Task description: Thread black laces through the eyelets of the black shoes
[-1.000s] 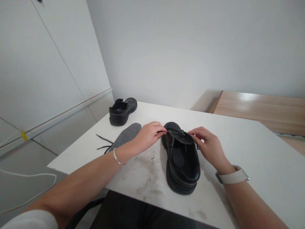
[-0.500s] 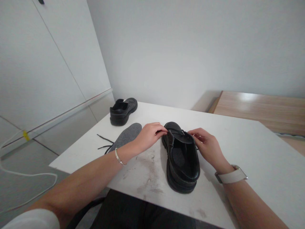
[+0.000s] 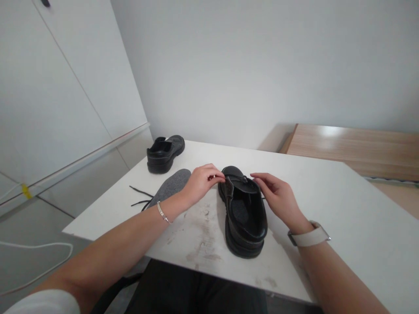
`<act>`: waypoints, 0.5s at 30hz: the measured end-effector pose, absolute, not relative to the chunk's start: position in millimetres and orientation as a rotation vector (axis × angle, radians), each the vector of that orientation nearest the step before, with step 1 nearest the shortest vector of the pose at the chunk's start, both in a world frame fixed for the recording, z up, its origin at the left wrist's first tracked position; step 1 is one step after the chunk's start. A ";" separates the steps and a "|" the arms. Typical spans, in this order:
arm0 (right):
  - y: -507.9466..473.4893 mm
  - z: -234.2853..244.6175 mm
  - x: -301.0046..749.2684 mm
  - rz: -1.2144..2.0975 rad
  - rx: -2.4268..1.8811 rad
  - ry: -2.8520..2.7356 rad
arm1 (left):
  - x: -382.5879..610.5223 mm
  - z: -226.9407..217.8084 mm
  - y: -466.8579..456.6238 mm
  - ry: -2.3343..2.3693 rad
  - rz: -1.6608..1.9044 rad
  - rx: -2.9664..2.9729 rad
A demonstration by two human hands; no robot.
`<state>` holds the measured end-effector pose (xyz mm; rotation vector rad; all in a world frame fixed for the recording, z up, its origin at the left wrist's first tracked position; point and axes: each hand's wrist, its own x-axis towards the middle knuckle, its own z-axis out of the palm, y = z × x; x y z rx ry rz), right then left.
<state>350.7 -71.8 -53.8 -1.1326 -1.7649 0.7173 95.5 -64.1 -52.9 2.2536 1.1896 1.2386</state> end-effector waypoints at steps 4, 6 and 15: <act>-85.2 -37.2 347.6 0.777 -1.123 -1.801 | 98.8 -50.4 -68.1 1.210 1.183 2.114; -91.1 -28.6 344.1 0.705 -1.140 -1.874 | 101.0 -45.8 -73.3 1.222 1.145 2.045; -100.5 -2.0 313.2 0.061 -1.552 -2.360 | 124.4 6.4 -88.1 1.384 0.737 2.332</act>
